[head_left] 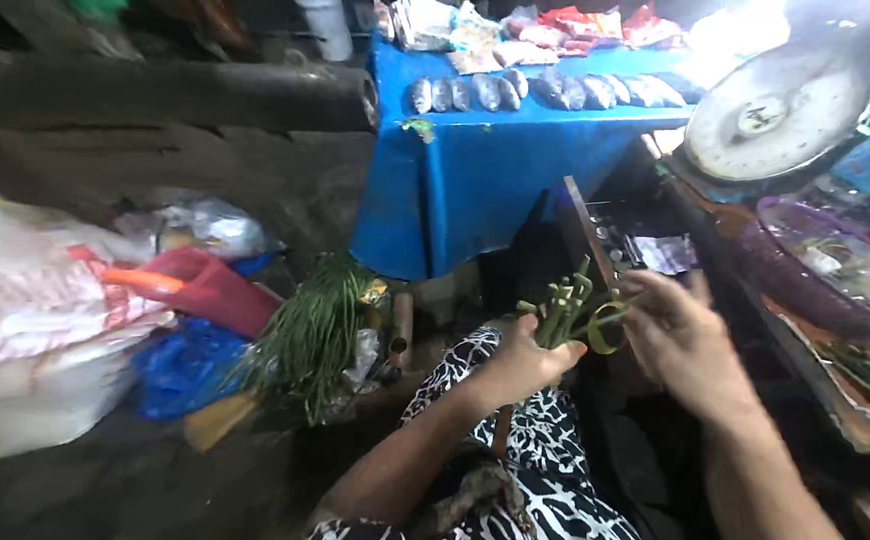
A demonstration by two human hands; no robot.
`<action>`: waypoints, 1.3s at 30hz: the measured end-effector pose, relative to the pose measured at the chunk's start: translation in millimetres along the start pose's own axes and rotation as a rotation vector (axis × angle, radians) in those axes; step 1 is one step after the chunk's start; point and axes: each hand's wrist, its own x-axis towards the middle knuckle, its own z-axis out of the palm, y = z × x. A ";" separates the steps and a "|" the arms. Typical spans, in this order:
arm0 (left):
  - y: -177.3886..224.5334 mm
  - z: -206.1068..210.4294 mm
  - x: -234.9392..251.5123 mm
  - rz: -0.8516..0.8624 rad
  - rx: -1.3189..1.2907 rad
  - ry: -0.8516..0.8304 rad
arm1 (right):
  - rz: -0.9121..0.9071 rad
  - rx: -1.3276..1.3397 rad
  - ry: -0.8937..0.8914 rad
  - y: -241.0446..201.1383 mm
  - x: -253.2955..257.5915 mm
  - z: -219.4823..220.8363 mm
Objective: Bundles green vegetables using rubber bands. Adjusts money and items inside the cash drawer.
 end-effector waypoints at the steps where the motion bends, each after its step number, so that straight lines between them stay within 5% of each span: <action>1: 1.2 1.7 -0.5 -0.019 0.002 0.003 | -0.024 0.061 -0.011 -5.9 -3.2 15.7; 11: -16.9 -8.1 5.5 -0.026 -0.279 -0.157 | 0.099 0.814 0.185 -12.8 -22.3 57.4; 19: -44.6 -14.7 15.6 0.043 -0.708 -0.743 | 0.335 1.298 0.257 1.0 -27.0 55.3; 24: -31.1 -7.9 16.0 0.057 -0.502 -0.483 | 0.196 1.748 0.184 -0.1 -34.6 47.5; 30: -12.9 -4.0 9.8 0.120 -0.021 -0.096 | 0.108 1.524 0.004 -3.2 -47.2 37.2; 36: -16.8 -7.7 8.6 0.314 0.664 -0.298 | -0.035 1.271 -0.129 -15.8 -50.7 30.2; 39: -12.2 -7.3 13.2 0.167 0.913 -0.399 | -0.083 1.135 -0.161 -33.7 -56.1 20.4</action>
